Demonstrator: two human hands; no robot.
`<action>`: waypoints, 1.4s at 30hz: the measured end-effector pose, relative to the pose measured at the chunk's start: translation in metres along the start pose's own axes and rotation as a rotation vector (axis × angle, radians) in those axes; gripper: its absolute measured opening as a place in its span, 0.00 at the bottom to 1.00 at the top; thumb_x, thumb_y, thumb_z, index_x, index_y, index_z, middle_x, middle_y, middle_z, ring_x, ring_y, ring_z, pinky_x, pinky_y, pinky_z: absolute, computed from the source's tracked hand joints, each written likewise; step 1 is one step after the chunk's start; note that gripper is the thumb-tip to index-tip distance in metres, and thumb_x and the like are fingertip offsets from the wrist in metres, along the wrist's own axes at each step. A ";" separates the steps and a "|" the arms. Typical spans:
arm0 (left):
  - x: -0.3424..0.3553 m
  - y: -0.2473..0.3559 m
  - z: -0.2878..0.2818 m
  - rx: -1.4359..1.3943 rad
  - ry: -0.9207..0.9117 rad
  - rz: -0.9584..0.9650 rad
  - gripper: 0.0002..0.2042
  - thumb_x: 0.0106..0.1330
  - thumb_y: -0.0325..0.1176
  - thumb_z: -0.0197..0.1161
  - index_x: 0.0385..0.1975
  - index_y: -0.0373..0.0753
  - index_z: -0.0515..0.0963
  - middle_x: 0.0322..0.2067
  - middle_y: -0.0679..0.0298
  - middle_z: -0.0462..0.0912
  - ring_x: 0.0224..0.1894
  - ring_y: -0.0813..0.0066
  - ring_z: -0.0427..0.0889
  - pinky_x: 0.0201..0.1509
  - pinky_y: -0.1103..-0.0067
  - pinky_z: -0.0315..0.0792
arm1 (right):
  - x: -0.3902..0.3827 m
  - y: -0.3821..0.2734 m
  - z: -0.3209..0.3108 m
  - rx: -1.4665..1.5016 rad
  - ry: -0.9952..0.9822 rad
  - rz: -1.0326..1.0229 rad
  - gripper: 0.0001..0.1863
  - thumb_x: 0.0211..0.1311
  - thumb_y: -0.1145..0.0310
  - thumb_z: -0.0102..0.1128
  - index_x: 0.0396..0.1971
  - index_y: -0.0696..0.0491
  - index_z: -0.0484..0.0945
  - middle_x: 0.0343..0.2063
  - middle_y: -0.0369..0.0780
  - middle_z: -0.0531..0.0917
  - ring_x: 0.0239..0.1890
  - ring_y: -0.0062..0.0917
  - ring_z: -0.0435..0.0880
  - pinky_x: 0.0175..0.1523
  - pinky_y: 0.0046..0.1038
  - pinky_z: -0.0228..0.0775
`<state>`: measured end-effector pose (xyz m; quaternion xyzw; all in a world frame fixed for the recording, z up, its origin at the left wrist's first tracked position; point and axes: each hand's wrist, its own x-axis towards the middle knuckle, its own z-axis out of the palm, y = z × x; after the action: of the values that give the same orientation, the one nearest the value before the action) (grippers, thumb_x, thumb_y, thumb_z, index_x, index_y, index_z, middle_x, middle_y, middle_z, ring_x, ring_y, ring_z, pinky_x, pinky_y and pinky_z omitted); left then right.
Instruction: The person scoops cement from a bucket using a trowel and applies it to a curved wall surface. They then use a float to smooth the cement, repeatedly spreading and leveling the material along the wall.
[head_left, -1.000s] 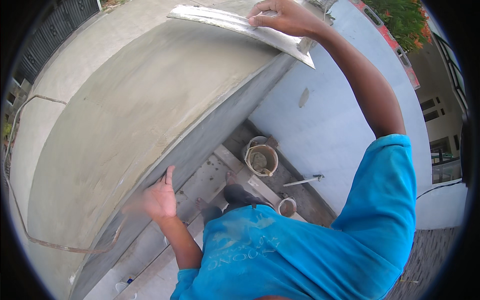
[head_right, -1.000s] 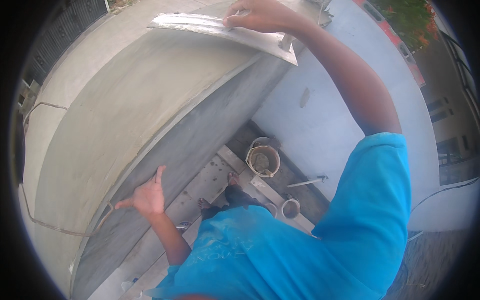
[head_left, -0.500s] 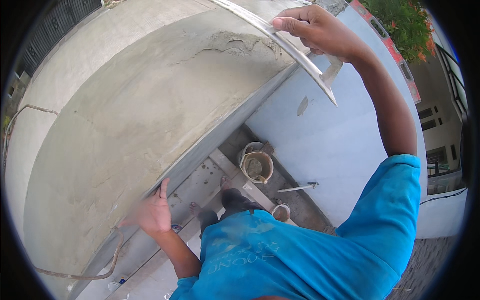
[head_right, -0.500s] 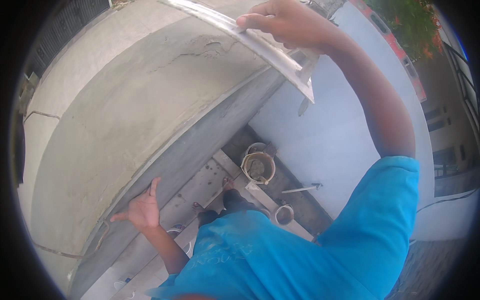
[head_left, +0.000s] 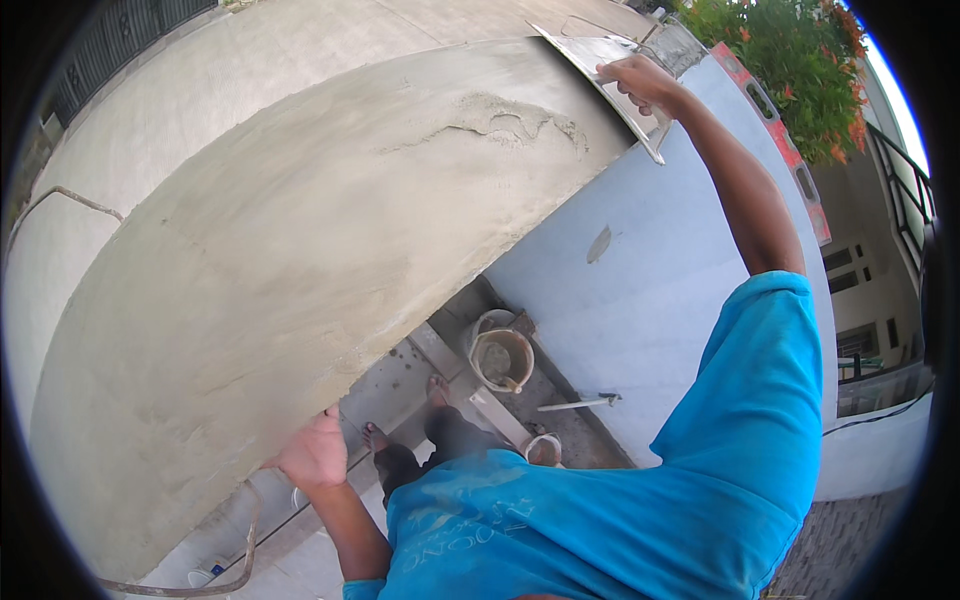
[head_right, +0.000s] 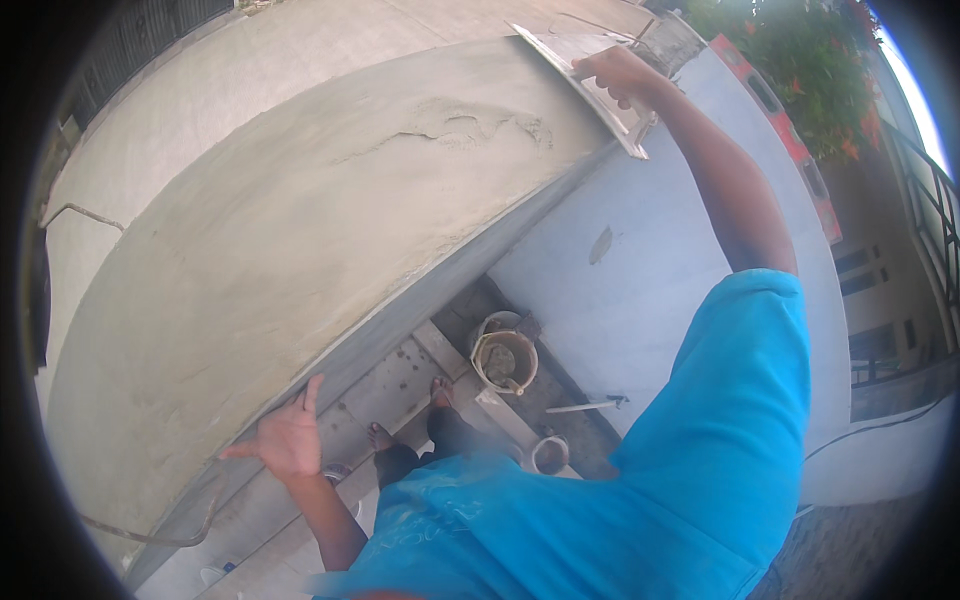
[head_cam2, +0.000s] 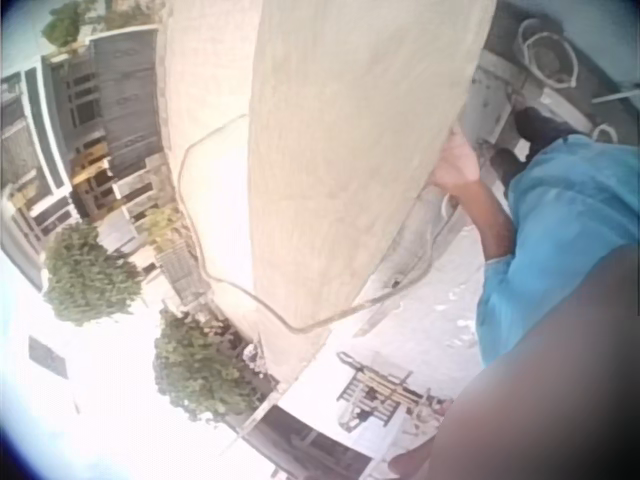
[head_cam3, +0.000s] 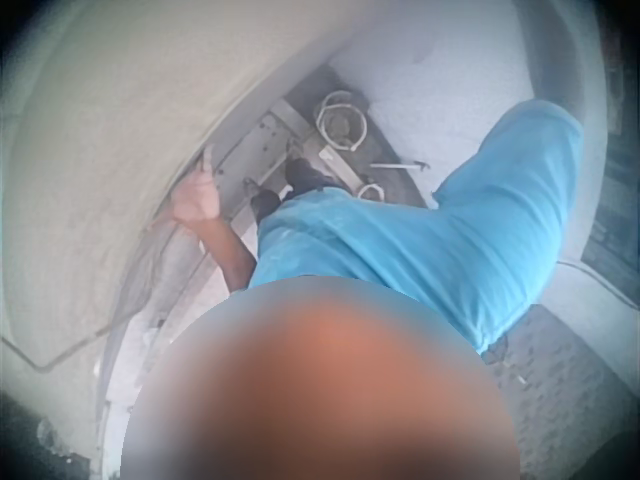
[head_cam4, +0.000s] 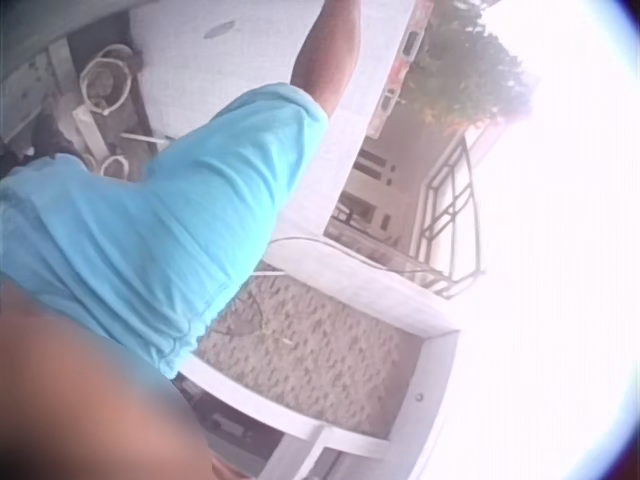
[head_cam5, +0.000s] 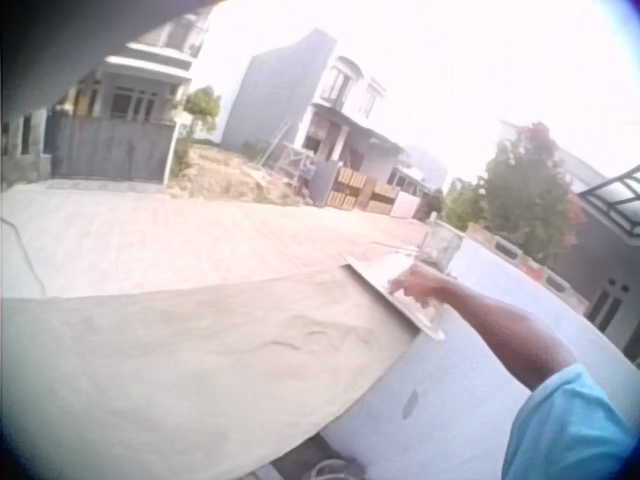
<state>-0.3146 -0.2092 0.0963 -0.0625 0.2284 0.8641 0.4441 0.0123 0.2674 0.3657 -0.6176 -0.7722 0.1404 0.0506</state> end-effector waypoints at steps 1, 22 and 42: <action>0.000 0.000 -0.003 0.019 -0.011 -0.003 0.70 0.40 0.86 0.52 0.79 0.40 0.40 0.79 0.50 0.35 0.79 0.42 0.31 0.77 0.36 0.32 | -0.014 -0.013 0.006 0.033 -0.017 -0.028 0.26 0.69 0.46 0.58 0.48 0.54 0.86 0.22 0.33 0.67 0.17 0.17 0.65 0.19 0.25 0.61; 0.013 -0.008 -0.021 -0.034 -0.266 -0.111 0.71 0.45 0.88 0.42 0.76 0.31 0.30 0.78 0.49 0.24 0.79 0.46 0.22 0.82 0.52 0.34 | -0.268 -0.310 0.108 0.263 -0.486 -0.430 0.25 0.73 0.50 0.55 0.41 0.61 0.85 0.15 0.30 0.65 0.13 0.17 0.63 0.17 0.25 0.57; 0.010 0.002 -0.020 -0.085 -0.060 -0.101 0.76 0.40 0.87 0.51 0.75 0.31 0.25 0.75 0.39 0.20 0.77 0.36 0.21 0.77 0.36 0.39 | 0.012 -0.110 -0.003 -0.200 0.063 -0.798 0.17 0.65 0.50 0.67 0.37 0.50 0.90 0.28 0.41 0.90 0.29 0.24 0.85 0.40 0.33 0.77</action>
<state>-0.3239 -0.2113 0.0760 -0.0667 0.1744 0.8511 0.4907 -0.0932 0.2575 0.3986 -0.2756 -0.9590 0.0151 0.0643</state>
